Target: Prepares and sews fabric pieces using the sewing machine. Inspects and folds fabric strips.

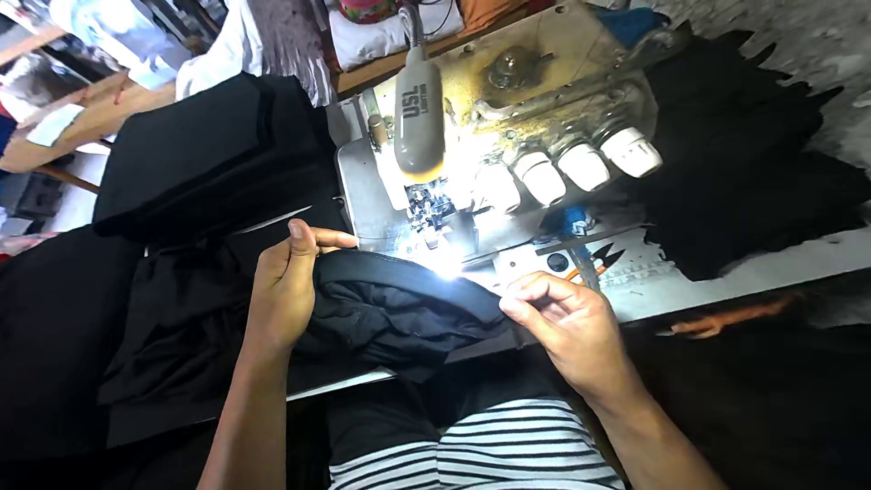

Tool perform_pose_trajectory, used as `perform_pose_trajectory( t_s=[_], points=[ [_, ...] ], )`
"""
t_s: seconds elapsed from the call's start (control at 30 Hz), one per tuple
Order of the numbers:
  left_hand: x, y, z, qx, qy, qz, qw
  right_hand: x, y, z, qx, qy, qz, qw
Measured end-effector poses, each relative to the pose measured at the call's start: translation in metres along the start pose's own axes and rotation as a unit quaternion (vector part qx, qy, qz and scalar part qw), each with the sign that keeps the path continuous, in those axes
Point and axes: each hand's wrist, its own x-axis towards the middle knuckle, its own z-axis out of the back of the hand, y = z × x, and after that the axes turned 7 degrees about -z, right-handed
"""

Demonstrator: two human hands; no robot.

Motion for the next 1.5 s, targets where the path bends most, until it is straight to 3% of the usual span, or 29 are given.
perform_pose_trajectory(
  t_s=[0.43, 0.53, 0.67, 0.77, 0.9, 1.0, 1.07, 1.17, 1.2, 1.27, 1.3, 1.5],
  points=[
    [0.000, -0.006, -0.005, 0.087, 0.026, -0.018, 0.996, 0.003, 0.003, -0.003, 0.002, -0.012, 0.016, 1.000],
    [0.003, -0.009, -0.005, 0.105, 0.048, -0.031, 0.993, 0.005, 0.008, -0.014, -0.064, -0.039, 0.052, 0.996],
    [0.008, -0.011, -0.004, 0.109, 0.102, 0.007, 0.989, 0.008, 0.012, -0.027, -0.155, -0.023, 0.038, 0.987],
    [0.018, -0.017, 0.013, 0.154, 0.150, 0.023, 0.976, 0.005, 0.019, -0.039, -0.099, 0.019, 0.009, 0.995],
    [0.053, -0.053, 0.067, 0.312, 0.162, -0.086, 0.932, -0.009, 0.031, -0.084, 0.045, 0.103, -0.017, 0.994],
    [0.087, -0.080, 0.045, 0.366, 0.153, -0.118, 0.910, -0.004, 0.033, -0.107, 0.079, 0.068, -0.026, 0.994],
    [0.102, -0.049, 0.018, 0.330, 0.181, -0.116, 0.919, -0.001, 0.024, -0.102, 0.037, 0.023, -0.007, 0.999],
    [0.110, 0.047, -0.010, 0.255, 0.135, -0.238, 0.927, -0.003, 0.011, -0.086, -0.021, -0.008, -0.001, 1.000],
    [0.106, 0.046, -0.016, 0.226, 0.134, -0.222, 0.939, -0.004, 0.008, -0.083, -0.027, -0.015, -0.005, 1.000],
    [0.105, -0.006, -0.022, 0.215, 0.187, -0.064, 0.956, -0.004, 0.008, -0.081, -0.023, -0.023, -0.003, 0.999],
    [0.105, -0.016, -0.024, 0.223, 0.190, -0.040, 0.955, -0.003, 0.009, -0.081, -0.022, -0.024, -0.001, 0.999],
    [0.104, -0.014, -0.023, 0.218, 0.178, -0.041, 0.959, 0.003, 0.015, -0.074, -0.127, 0.017, 0.056, 0.990]
  ],
)
